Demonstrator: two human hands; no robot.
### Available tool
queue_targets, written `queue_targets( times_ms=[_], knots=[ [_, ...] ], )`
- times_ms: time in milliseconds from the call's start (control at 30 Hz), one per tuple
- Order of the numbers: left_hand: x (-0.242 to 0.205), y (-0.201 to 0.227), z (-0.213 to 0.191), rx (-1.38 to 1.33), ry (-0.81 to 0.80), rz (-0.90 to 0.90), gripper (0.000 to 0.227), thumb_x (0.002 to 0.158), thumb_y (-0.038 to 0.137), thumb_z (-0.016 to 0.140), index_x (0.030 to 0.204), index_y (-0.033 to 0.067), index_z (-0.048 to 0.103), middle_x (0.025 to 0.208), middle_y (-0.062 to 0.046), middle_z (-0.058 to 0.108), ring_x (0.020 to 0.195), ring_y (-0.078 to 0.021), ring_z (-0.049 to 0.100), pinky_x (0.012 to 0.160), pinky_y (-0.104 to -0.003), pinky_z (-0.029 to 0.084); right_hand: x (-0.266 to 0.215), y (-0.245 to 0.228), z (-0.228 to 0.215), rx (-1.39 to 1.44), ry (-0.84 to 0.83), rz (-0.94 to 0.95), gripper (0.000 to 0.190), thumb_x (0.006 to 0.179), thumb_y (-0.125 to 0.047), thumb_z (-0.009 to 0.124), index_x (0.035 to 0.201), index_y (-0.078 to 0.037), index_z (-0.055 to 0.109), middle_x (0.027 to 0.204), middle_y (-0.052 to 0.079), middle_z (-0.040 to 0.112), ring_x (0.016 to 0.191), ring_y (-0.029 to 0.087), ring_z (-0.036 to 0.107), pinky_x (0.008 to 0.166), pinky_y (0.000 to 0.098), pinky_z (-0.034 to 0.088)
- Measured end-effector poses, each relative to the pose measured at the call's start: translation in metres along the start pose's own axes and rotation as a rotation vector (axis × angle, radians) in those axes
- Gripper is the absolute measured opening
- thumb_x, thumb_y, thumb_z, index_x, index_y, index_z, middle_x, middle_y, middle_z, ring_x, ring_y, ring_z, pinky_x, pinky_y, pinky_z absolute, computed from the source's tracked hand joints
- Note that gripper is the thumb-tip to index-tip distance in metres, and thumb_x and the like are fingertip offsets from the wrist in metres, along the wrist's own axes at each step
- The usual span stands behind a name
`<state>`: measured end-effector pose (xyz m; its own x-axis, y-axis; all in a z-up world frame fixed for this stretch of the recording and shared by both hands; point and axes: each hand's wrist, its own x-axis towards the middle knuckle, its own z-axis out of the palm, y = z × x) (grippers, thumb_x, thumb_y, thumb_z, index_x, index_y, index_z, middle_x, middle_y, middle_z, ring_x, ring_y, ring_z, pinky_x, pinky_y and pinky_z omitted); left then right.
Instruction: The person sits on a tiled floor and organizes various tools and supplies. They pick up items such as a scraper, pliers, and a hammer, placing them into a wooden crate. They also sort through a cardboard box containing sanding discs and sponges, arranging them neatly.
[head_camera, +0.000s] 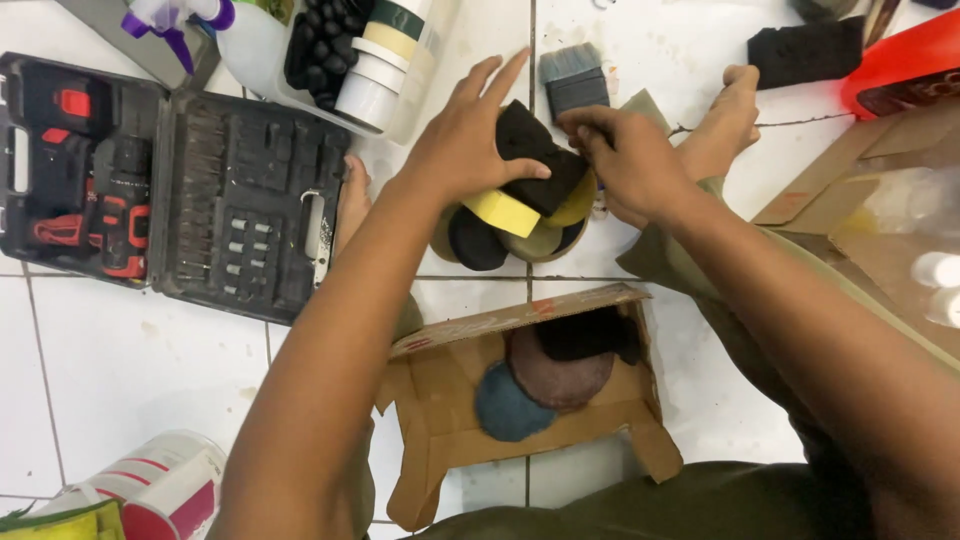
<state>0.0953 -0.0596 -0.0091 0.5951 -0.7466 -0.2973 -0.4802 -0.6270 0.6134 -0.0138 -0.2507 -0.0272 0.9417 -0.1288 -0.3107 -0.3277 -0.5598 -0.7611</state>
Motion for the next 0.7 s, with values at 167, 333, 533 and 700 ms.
queue_targets(
  times_ms=[167,333,533,700],
  knots=[
    [-0.046,0.039,-0.028,0.072,-0.047,-0.096,0.085,0.095,0.060,0.052,0.158,0.0202,0.011,0.166,-0.012,0.008,0.150,-0.0350,0.018,0.106,-0.056,0.036,-0.061,-0.019,-0.027,-0.159,-0.060,0.063,0.039,0.101,-0.018,0.040,0.135,-0.009,0.058,0.118,0.016,0.068,0.109,0.032,0.062,0.091,0.0405,0.045],
    [-0.125,0.052,0.018,0.339,0.033,0.104,0.069,0.104,0.044,0.050,0.155,0.0059,0.023,0.157,-0.028,0.019,0.146,-0.0424,0.019,0.115,-0.053,0.026,-0.151,-0.042,-0.013,-0.249,-0.116,0.020,0.048,0.090,-0.003,0.046,0.137,-0.005,0.055,0.127,0.019,0.065,0.112,0.037,0.062,0.091,0.0475,0.047],
    [-0.215,0.033,0.112,0.582,-0.172,0.620,0.025,0.092,0.024,0.051,0.115,0.0149,0.056,0.101,-0.007,0.060,0.089,-0.0265,0.065,0.068,-0.041,0.059,-0.208,0.011,0.059,-0.770,-0.351,-0.298,0.049,0.082,-0.004,0.068,0.129,-0.007,0.059,0.115,0.014,0.067,0.108,0.032,0.067,0.088,0.0408,0.059],
    [-0.226,0.040,0.147,-0.022,-0.627,-0.426,0.095,0.082,0.061,0.069,0.148,0.0038,0.031,0.140,-0.027,0.045,0.131,-0.0419,0.050,0.101,-0.055,0.048,-0.198,0.071,0.109,-1.293,-0.427,-0.274,0.108,0.076,-0.054,0.076,0.159,-0.025,0.013,0.151,0.018,0.031,0.137,0.030,0.040,0.107,0.0379,0.040]
  ],
)
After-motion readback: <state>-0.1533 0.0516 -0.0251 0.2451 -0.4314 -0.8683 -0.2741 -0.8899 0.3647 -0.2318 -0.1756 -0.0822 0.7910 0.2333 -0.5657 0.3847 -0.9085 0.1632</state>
